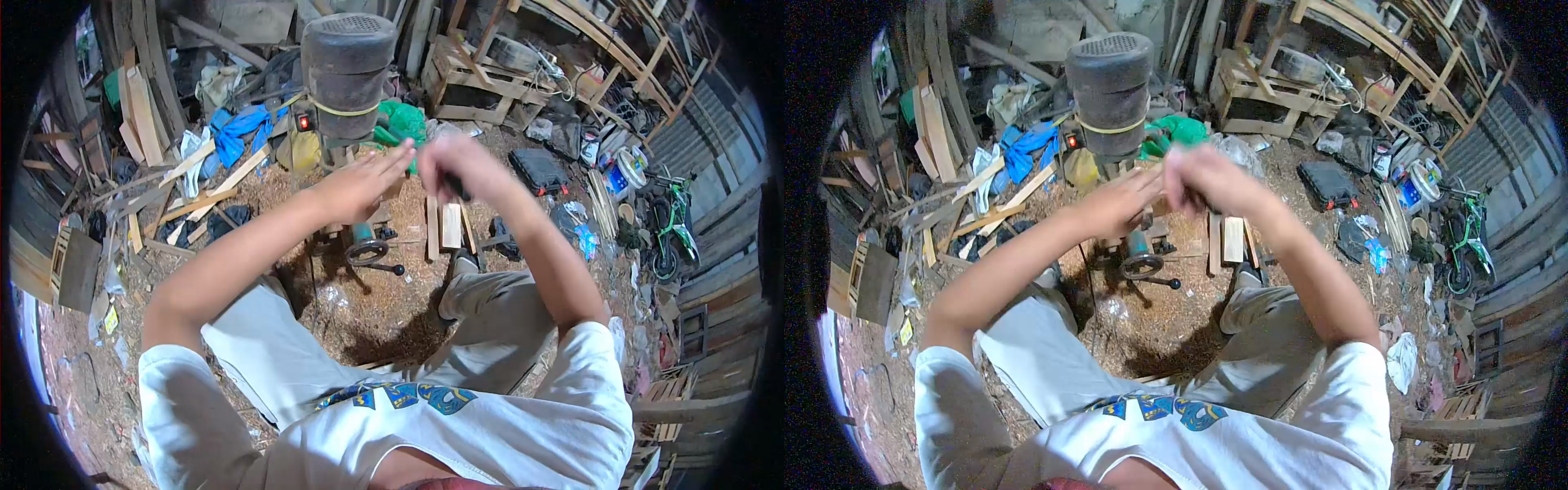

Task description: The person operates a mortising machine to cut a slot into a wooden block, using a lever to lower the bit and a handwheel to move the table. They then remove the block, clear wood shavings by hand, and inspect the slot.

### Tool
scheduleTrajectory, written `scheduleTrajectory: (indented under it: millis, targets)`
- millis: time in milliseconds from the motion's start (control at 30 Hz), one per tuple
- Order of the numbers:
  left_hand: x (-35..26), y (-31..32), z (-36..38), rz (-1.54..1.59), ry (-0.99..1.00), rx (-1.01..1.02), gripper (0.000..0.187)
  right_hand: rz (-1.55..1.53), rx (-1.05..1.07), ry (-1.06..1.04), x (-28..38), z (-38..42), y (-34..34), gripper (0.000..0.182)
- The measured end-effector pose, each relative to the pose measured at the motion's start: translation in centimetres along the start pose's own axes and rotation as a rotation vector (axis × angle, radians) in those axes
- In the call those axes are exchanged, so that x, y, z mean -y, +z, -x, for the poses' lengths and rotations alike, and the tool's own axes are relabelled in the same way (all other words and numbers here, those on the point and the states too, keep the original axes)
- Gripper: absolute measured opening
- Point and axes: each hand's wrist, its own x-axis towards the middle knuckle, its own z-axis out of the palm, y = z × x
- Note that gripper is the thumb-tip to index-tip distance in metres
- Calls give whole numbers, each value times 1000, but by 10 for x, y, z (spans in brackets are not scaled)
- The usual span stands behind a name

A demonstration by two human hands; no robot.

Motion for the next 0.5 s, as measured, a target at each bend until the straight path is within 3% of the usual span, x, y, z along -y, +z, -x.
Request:
scheduleTrajectory:
  millis: [33,100,167,233,300,333,367,433,500]
  targets:
    - [-2,-6,2,-16,11,4,89,-184,27,-167,6,-12,-28,70]
    - [-17,-21,7,-280,-98,330,73,-355,-19,-602,2,-46,-65,79]
    - [-40,-48,-15,32,-423,969,63,-582,-488,-657,15,-71,-48,74]
    - [-21,1,22,181,-290,861,63,-452,-516,-743,7,-100,-60,75]
    - [-42,-8,9,49,-326,1163,65,-229,-628,-774,-9,-122,-61,77]
    - [-37,18,4,-67,-306,1306,63,-179,-614,-737,-19,-123,-53,79]
    - [-38,22,3,-61,-303,1307,63,-64,-668,-747,-55,-139,-62,77]
    - [-38,27,4,121,-294,961,62,250,-728,-646,-99,-143,-50,76]
    - [-28,54,1,48,-193,894,60,217,-632,-448,-135,-147,-42,76]
